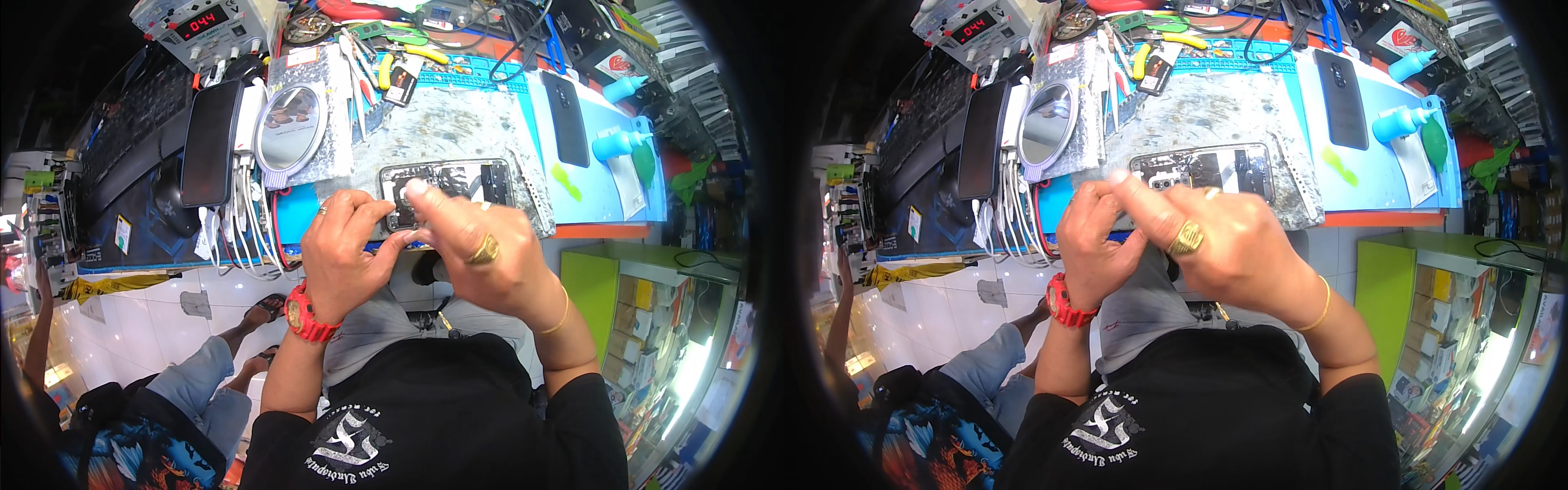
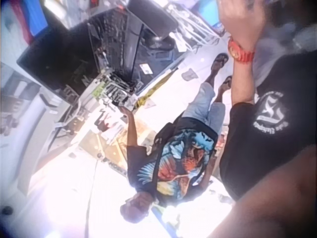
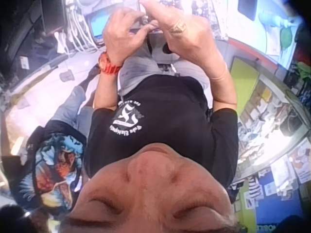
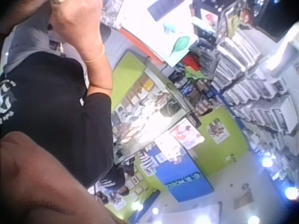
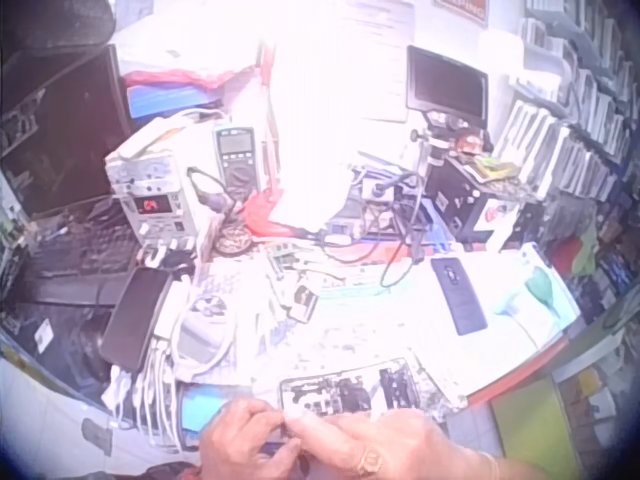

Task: The person unscrews several small components inside an open mobile phone using a precision screwdriver and then applies adhesive from a tube to the phone frame.

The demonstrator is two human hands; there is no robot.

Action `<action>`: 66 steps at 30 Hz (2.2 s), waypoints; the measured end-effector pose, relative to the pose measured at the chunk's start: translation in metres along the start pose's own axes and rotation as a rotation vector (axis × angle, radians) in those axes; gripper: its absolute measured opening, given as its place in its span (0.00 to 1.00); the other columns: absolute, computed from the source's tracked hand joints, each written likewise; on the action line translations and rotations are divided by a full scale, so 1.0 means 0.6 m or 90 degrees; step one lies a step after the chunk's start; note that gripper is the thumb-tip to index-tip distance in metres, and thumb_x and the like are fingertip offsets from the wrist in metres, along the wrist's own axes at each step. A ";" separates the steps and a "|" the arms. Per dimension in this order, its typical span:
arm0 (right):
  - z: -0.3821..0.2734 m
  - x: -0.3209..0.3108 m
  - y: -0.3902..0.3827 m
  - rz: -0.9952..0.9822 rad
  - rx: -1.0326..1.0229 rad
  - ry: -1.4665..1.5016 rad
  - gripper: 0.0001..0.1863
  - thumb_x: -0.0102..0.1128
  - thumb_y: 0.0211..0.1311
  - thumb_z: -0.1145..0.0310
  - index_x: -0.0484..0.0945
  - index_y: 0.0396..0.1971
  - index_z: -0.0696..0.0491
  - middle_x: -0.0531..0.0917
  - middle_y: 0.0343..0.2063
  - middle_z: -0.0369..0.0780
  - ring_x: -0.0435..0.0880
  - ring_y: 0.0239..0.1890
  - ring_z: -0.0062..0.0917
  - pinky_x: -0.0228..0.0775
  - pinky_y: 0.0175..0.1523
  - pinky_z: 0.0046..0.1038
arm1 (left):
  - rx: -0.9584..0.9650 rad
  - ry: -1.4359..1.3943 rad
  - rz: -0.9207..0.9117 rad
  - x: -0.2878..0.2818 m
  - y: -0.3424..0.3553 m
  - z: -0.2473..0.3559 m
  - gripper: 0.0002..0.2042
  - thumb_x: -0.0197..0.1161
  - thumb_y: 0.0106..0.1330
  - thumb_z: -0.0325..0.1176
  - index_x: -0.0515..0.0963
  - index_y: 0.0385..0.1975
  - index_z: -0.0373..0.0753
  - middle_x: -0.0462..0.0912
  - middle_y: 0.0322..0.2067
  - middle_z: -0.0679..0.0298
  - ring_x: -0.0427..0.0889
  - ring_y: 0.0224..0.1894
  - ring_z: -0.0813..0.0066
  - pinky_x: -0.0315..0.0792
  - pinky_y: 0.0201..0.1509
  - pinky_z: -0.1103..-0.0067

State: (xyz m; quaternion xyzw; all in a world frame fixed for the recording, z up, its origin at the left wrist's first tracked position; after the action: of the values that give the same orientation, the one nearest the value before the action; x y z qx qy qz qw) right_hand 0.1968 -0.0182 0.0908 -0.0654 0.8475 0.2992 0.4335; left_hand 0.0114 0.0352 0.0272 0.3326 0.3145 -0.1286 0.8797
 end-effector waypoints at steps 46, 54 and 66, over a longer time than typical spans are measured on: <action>0.006 0.007 0.004 0.067 -0.064 0.087 0.27 0.70 0.61 0.80 0.77 0.61 0.57 0.89 0.39 0.51 0.93 0.35 0.35 0.88 0.35 0.31 | 0.000 0.022 -0.056 0.002 0.005 -0.002 0.18 0.83 0.51 0.33 0.88 0.41 0.37 0.84 0.35 0.60 0.83 0.33 0.61 0.76 0.36 0.69; 0.055 -0.011 0.009 0.171 0.044 0.149 0.41 0.75 0.60 0.86 0.66 0.73 0.60 0.90 0.40 0.46 0.94 0.39 0.32 0.87 0.41 0.31 | 0.001 -0.002 -0.019 0.004 0.005 0.000 0.17 0.84 0.53 0.35 0.87 0.40 0.37 0.84 0.34 0.60 0.83 0.33 0.60 0.76 0.36 0.69; 0.106 0.051 0.065 0.198 0.215 0.195 0.41 0.69 0.67 0.85 0.61 0.77 0.59 0.91 0.42 0.43 0.94 0.43 0.25 0.84 0.53 0.25 | 0.000 -0.015 0.010 0.002 -0.001 0.003 0.21 0.87 0.49 0.37 0.86 0.40 0.37 0.83 0.36 0.59 0.83 0.36 0.58 0.76 0.38 0.67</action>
State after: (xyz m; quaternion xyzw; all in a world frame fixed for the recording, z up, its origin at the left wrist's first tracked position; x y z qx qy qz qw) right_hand 0.2079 0.0537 0.0565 0.0943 0.9410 0.2031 0.2537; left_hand 0.0126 0.0336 0.0271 0.3331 0.3015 -0.1257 0.8845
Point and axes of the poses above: each hand's wrist, its own y-axis towards the middle knuckle, its own x-axis out of the palm, z = x × y, the point moved 3 cm from there along y, towards the middle knuckle
